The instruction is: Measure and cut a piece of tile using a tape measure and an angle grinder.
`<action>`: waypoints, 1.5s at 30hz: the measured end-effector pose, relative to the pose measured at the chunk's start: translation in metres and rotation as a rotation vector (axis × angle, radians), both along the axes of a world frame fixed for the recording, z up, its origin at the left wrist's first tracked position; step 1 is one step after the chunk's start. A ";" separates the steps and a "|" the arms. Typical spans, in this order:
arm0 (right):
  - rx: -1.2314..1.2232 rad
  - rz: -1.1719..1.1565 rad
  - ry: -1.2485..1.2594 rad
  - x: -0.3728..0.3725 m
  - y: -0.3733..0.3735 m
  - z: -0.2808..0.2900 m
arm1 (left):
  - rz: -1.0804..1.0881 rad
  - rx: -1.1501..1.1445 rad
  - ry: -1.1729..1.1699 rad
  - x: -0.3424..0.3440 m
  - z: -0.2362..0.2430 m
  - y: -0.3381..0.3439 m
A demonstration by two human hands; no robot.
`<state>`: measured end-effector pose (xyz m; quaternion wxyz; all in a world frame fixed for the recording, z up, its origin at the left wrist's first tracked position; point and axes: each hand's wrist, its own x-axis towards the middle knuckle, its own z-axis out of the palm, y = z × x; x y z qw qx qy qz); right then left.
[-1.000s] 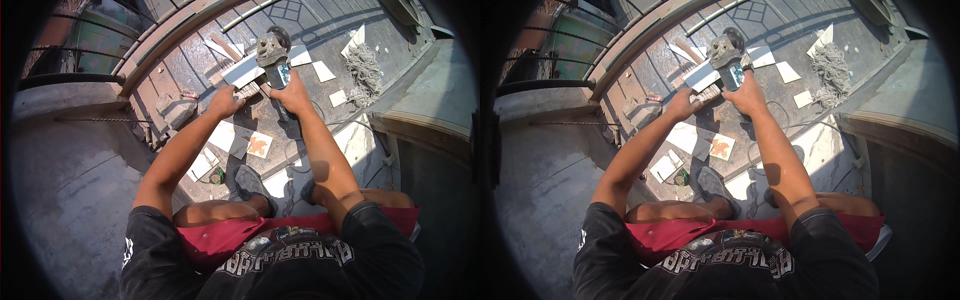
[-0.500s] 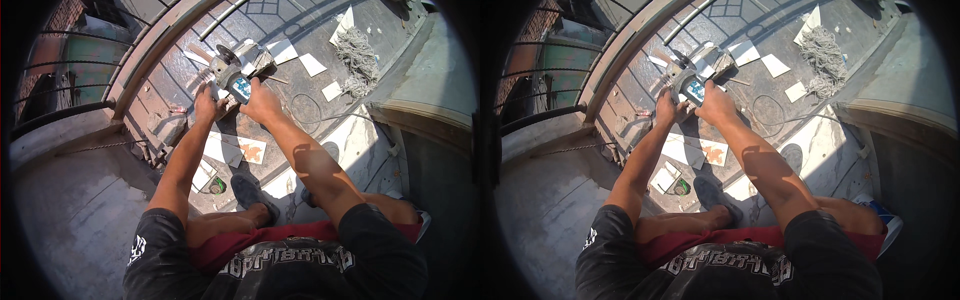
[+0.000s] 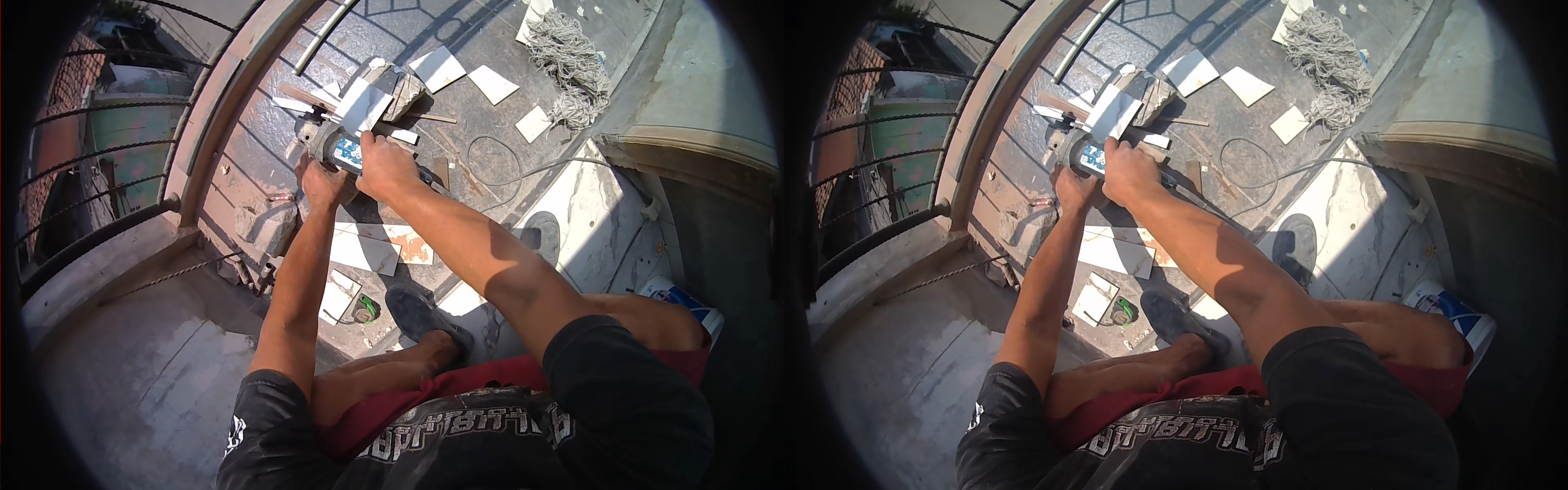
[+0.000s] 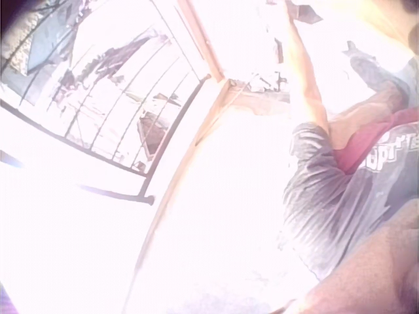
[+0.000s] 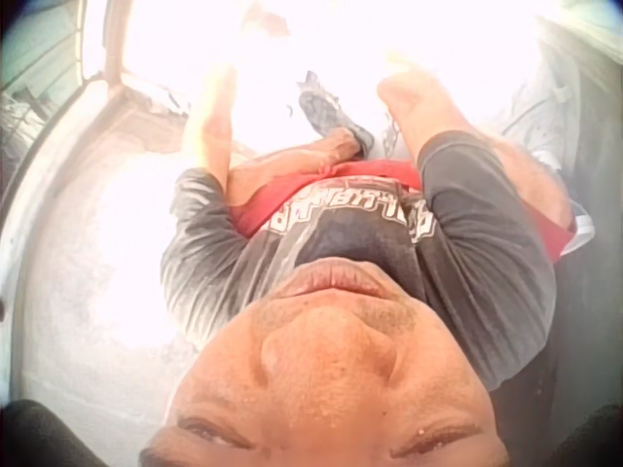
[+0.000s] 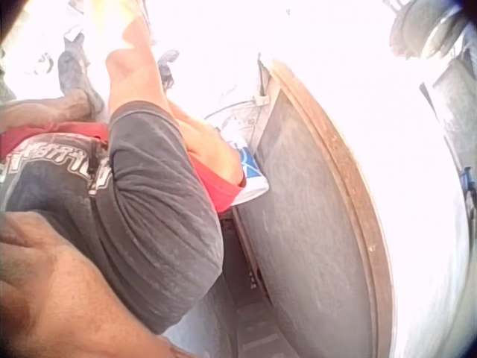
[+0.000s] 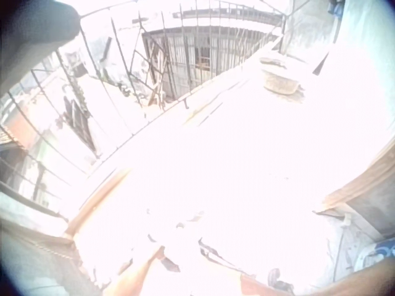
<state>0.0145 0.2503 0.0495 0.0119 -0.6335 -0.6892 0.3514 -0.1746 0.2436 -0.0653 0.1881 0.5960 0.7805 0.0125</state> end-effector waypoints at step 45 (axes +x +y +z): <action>0.064 -0.007 0.029 0.003 -0.008 -0.016 | 0.035 -0.042 0.026 0.000 0.007 -0.020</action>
